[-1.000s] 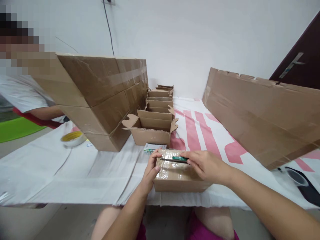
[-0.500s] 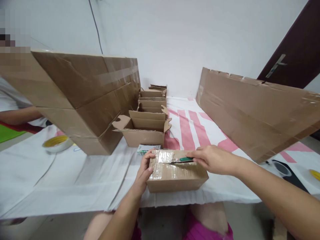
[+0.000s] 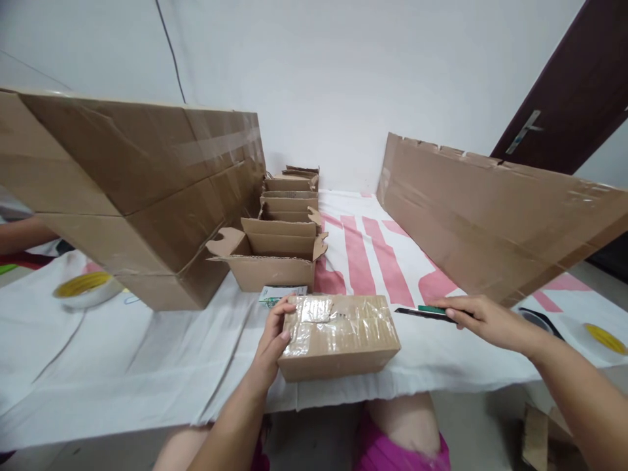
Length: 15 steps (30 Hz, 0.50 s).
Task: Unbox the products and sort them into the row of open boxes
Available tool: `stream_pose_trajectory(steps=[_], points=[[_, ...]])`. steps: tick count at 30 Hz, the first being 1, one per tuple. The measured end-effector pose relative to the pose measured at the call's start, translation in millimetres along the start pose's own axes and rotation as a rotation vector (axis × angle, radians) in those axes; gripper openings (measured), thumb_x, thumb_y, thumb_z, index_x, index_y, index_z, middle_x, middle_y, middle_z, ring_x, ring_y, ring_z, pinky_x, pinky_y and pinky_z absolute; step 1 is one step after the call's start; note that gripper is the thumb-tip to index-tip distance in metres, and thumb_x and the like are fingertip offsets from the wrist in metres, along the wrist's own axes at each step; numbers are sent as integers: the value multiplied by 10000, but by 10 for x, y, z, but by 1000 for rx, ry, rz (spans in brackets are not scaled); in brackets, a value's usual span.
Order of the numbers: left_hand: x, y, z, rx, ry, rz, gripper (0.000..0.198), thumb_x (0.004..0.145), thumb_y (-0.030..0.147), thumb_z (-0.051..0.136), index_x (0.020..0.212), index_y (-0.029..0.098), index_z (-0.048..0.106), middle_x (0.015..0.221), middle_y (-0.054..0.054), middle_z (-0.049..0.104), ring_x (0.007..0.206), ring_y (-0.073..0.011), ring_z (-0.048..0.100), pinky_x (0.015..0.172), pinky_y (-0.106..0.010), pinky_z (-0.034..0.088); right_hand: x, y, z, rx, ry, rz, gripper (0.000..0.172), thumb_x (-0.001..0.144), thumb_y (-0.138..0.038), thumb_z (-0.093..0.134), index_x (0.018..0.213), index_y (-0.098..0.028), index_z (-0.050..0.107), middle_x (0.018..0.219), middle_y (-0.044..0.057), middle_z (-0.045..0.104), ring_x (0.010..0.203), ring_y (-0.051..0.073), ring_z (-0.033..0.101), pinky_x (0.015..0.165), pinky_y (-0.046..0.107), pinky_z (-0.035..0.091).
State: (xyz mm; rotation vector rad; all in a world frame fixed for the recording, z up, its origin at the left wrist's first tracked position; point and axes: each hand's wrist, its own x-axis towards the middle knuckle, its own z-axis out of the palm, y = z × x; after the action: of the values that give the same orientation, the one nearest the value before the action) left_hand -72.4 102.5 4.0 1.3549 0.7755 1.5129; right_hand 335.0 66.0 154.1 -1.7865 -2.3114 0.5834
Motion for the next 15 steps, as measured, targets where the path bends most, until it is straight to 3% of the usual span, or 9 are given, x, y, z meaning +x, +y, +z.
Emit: stream_pose_trajectory(steps=[2,7,10,12,15], points=[[-2,13,-6,-1,-7,-8,454,799,525,557,1137,226,517,1452,-110,346,1394,-329,272,1125,-486,194,-19,203,150,23,45,58,475,901,-569,419,1155,-260,676,983,61,743,700,226,678,687,379,571],[-5,38,-21,1,-18,-6,445,807,525,561,1143,235,526,1453,-107,351,1398,-334,272,1127,-499,195,39,513,772,-58,222,89,459,870,-523,458,1142,-214,660,1193,108,671,1091,295,623,946,453,493],[-7,39,-17,16,-15,6,464,811,530,563,1173,241,533,1463,-102,353,1406,-328,265,1138,-494,185,86,574,1111,-75,201,80,425,858,-426,475,1175,-187,626,1222,132,645,1119,285,609,964,445,483],[-9,47,-13,14,-12,-3,538,807,547,569,1247,245,503,1478,-102,346,1407,-323,265,1142,-486,196,121,564,1224,-92,141,47,395,838,-364,504,1163,-176,628,1190,136,654,1091,278,620,951,436,490],[-12,77,-13,-9,-3,-35,704,784,595,586,1365,246,397,1492,-109,334,1393,-317,297,1125,-461,265,195,445,1191,-127,138,7,339,834,-330,517,1108,-181,649,1121,133,675,1040,277,631,931,450,496]])
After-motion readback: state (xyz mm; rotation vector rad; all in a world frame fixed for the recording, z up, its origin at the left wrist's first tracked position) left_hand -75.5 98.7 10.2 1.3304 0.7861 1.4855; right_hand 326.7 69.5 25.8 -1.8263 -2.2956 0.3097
